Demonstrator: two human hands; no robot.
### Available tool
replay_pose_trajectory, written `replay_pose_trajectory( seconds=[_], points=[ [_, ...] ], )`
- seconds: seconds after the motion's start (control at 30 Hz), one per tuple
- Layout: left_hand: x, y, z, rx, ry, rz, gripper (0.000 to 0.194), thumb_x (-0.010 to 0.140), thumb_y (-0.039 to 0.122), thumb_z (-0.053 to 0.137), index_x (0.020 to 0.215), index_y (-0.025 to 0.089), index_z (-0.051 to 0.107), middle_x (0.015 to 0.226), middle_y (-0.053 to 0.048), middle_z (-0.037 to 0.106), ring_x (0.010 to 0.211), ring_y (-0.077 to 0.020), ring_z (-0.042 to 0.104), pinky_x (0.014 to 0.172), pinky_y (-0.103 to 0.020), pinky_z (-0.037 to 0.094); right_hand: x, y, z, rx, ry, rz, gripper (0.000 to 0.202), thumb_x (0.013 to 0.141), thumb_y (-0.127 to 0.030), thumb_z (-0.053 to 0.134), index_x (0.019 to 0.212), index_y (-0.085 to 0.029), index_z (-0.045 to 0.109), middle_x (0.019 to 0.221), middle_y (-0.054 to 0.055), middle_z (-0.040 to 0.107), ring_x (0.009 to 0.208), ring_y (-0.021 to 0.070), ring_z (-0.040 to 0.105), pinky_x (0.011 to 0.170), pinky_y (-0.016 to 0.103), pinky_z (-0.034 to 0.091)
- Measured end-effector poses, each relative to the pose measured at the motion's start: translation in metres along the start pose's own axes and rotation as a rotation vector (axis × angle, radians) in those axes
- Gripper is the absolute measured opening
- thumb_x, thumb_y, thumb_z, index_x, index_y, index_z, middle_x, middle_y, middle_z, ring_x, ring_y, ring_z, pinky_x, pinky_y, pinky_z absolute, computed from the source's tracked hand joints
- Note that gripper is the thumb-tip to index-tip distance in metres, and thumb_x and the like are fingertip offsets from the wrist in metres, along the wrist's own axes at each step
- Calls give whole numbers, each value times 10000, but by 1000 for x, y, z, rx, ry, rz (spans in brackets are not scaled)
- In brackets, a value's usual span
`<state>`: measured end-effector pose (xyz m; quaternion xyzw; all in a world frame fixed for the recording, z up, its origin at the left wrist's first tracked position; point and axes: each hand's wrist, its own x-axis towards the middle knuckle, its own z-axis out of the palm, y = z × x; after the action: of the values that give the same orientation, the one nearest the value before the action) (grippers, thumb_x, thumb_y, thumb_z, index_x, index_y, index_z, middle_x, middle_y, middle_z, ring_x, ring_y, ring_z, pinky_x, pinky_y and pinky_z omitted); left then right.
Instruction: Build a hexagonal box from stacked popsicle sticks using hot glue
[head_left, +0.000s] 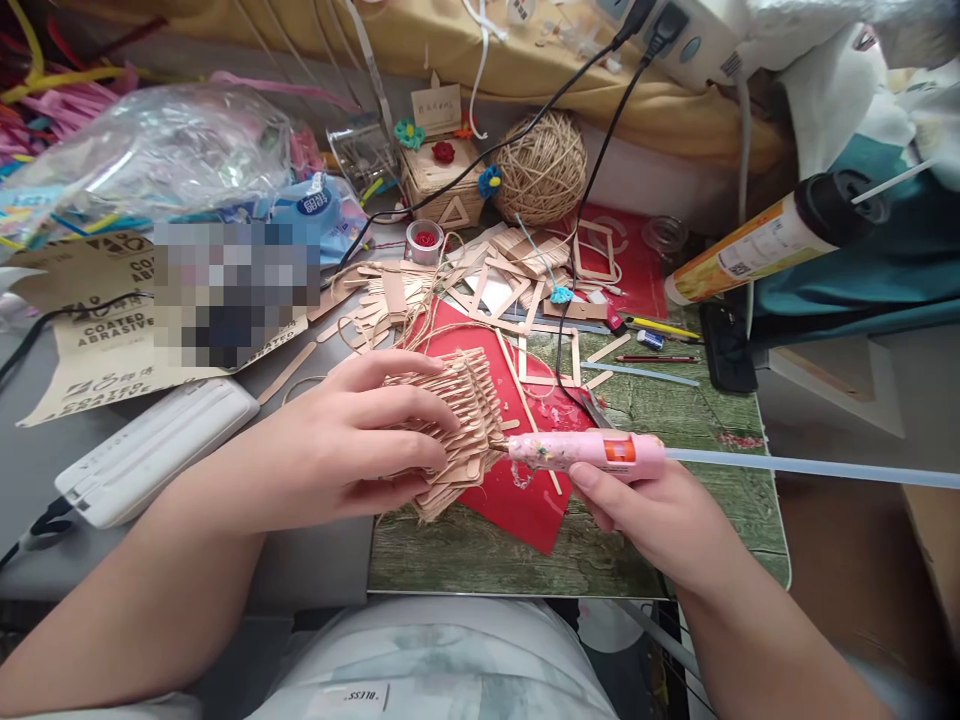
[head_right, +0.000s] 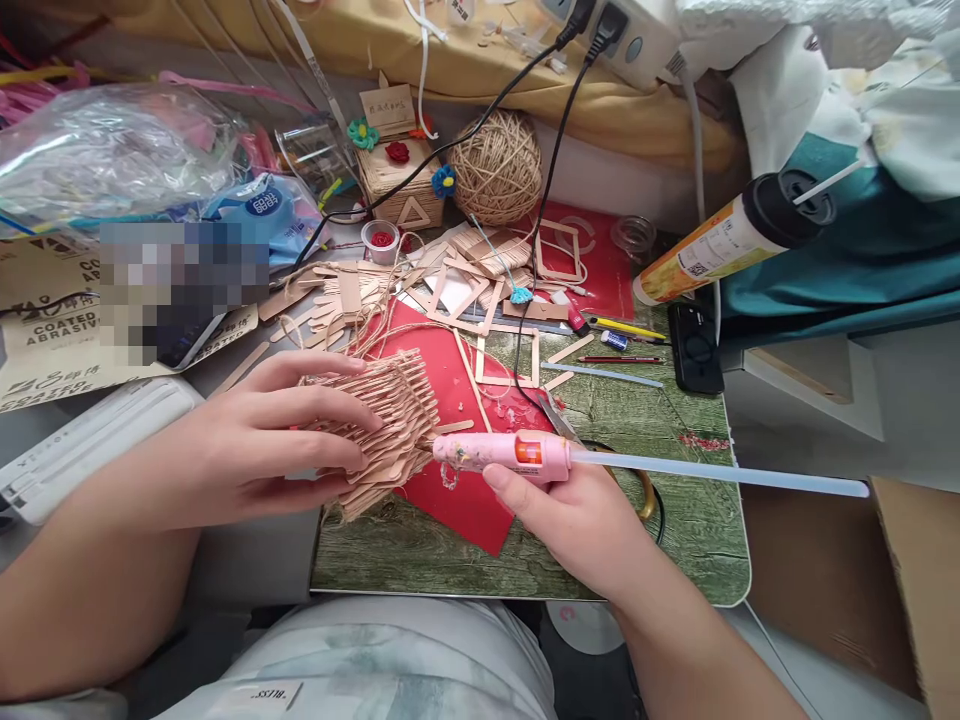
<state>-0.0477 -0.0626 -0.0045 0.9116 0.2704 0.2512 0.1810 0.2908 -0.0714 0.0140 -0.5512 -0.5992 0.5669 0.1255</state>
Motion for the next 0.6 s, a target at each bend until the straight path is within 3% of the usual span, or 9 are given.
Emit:
replay_pose_trajectory(
  seconds=[0.3,0.47,0.6],
  points=[
    [-1,-2,0,15,9,19,229,926,203,775,1129,265,689,1260,-32,764,1370,-240,617,1296,-456,426,-4,21,-2,29,83,68,491,982,-664,660,1097,-224,843,558,-15,553,509,132,487,473,259,381],
    [0,-1,0,22,9,21,247,927,191,772,1149,260,689,1267,-27,758,1354,-232,619,1291,-451,424,1,19,2,76,54,-12,432,983,-632,682,1004,-231,844,572,2,604,511,141,519,474,261,422],
    [0,0,-1,26,-3,8,247,931,189,766,1153,266,690,1274,-25,755,1367,-238,606,1285,-457,425,4,14,2,77,27,-44,420,1007,-601,669,1042,-231,863,524,-3,579,496,142,507,467,263,416]
  ],
)
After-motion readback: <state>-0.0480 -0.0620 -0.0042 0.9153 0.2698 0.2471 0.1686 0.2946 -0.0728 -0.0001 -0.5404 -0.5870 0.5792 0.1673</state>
